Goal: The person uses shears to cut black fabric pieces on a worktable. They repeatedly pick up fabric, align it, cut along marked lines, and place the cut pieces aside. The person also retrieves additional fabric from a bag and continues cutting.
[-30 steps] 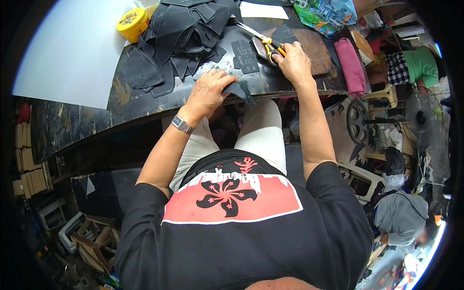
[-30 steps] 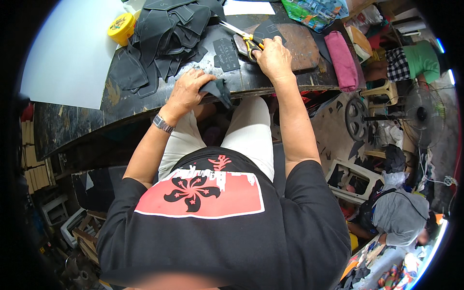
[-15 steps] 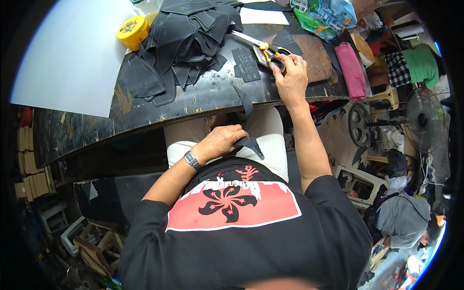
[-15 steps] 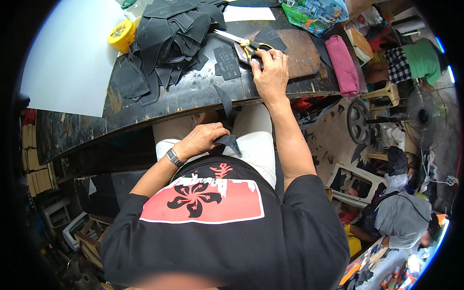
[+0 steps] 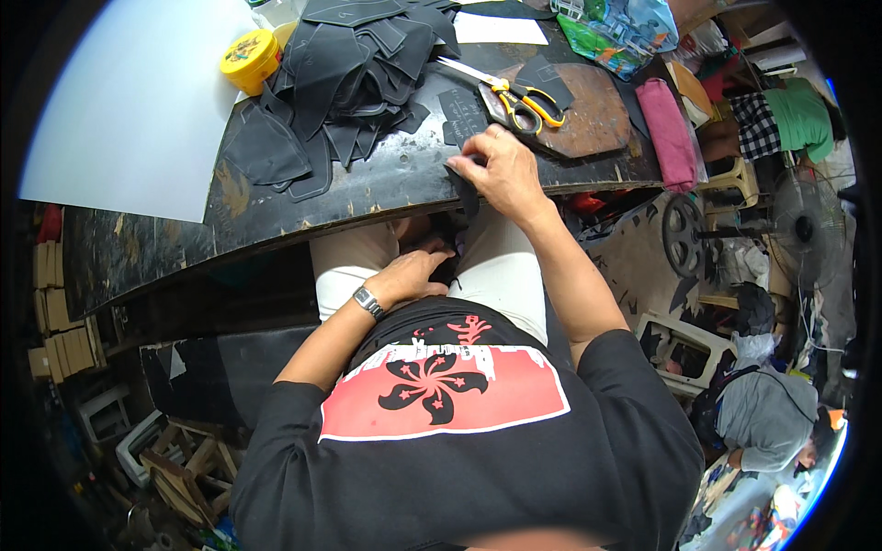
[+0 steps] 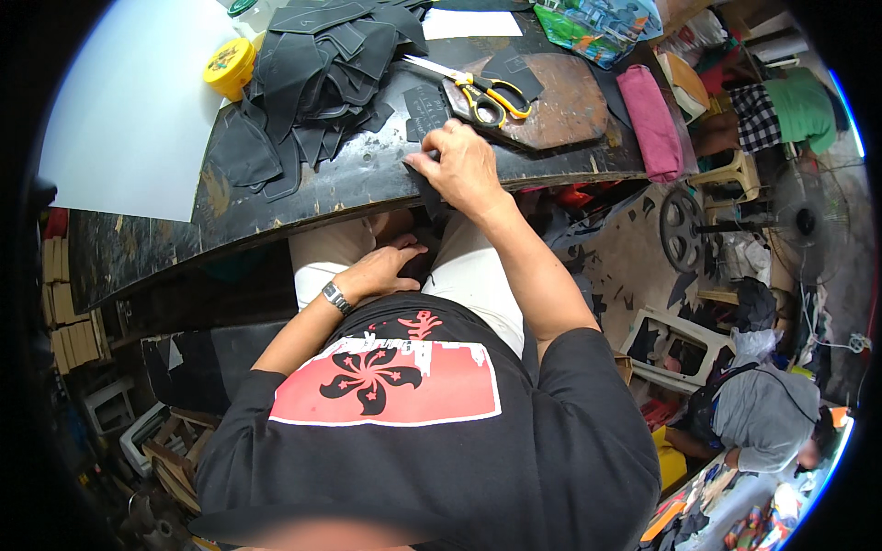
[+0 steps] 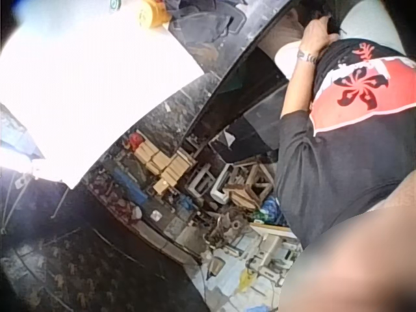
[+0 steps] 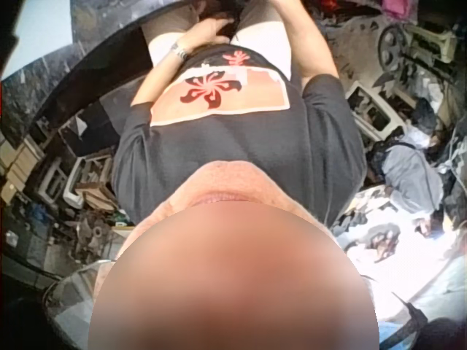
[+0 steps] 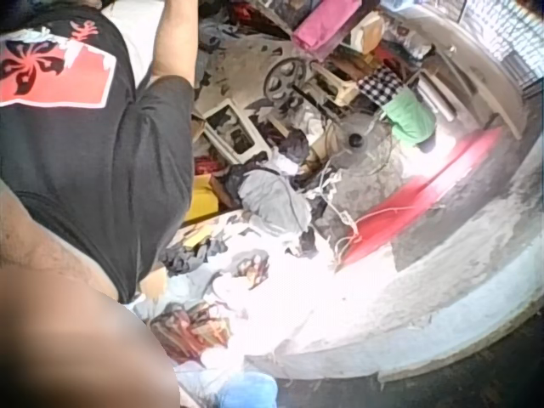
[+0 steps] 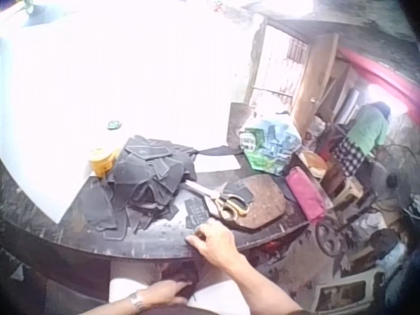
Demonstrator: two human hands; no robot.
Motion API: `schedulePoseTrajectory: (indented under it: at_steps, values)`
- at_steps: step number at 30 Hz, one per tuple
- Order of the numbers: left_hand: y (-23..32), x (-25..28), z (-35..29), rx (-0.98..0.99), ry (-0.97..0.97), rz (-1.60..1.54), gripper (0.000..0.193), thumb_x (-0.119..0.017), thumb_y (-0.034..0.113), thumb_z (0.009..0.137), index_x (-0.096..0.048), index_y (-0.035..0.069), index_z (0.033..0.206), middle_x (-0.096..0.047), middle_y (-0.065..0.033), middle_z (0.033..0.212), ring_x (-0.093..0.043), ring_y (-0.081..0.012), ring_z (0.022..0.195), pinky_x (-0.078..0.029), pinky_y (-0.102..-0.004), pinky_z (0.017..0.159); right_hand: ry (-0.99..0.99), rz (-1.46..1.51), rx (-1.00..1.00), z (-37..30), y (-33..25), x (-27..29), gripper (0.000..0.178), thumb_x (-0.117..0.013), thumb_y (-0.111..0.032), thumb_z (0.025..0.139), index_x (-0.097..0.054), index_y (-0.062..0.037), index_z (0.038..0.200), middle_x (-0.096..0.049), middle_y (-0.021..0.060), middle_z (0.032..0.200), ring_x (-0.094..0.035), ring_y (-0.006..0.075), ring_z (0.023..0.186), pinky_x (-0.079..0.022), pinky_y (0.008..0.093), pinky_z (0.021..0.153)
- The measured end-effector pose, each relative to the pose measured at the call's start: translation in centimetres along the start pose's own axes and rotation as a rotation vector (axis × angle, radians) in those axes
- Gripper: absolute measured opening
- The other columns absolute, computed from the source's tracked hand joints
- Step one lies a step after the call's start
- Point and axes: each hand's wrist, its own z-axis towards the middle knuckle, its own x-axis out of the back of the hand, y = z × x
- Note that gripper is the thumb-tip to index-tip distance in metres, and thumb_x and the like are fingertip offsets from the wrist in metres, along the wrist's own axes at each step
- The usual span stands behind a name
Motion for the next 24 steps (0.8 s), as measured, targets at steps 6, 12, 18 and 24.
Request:
schedulePoseTrajectory:
  at_steps: [6, 12, 18, 24]
  values:
    - [5.0, 6.3, 0.7, -0.268, 0.258, -0.291, 0.029, -0.072, 0.013, 0.084, -0.065, 0.005, 0.111, -0.066, -0.0141, 0.1, -0.066, -0.0315, 0.092, -0.053, -0.038, 0.08, 0.074, -0.178, 0.005, 1.5, 0.6, -1.5, 0.028, -0.077, -0.024, 0.077, -0.07, -0.0068, 0.098, -0.062, 0.0147, 0.094, -0.065, 0.0344, 0.086, -0.053, 0.0437, 0.078]
    - [4.6, 11.9, 4.6, -0.328, 0.679, 0.026, 0.034, -0.07, 0.008, 0.084, -0.066, 0.005, 0.117, -0.065, -0.0142, 0.115, -0.062, -0.0313, 0.106, -0.05, -0.0362, 0.089, 0.003, -0.279, -0.108, 2.1, 0.8, -2.1, 0.022, -0.073, -0.02, 0.078, -0.069, -0.0065, 0.094, -0.064, 0.0165, 0.095, -0.066, 0.0364, 0.087, -0.054, 0.0442, 0.077]
    - [2.7, 11.4, 6.8, -0.153, 0.652, 0.404, 0.05, -0.066, 0.018, 0.088, -0.054, 0.007, 0.135, -0.054, -0.0121, 0.136, -0.047, -0.0321, 0.128, -0.039, -0.0414, 0.104, 0.116, -0.124, -0.119, 2.0, 1.4, -0.6, 0.013, -0.067, -0.013, 0.078, -0.069, -0.0029, 0.086, -0.069, 0.0147, 0.081, -0.068, 0.0308, 0.077, -0.053, 0.0401, 0.072]
    - [3.1, 11.7, 6.3, -0.248, 0.687, 0.294, 0.03, -0.071, 0.018, 0.082, -0.068, 0.009, 0.111, -0.062, -0.0078, 0.116, -0.054, -0.0295, 0.114, -0.041, -0.0417, 0.099, 0.239, 0.278, -0.209, 2.8, 3.7, 6.7, 0.011, -0.064, -0.008, 0.079, -0.066, 0.0018, 0.085, -0.062, 0.0017, 0.068, -0.056, 0.0057, 0.065, -0.047, 0.0247, 0.06]
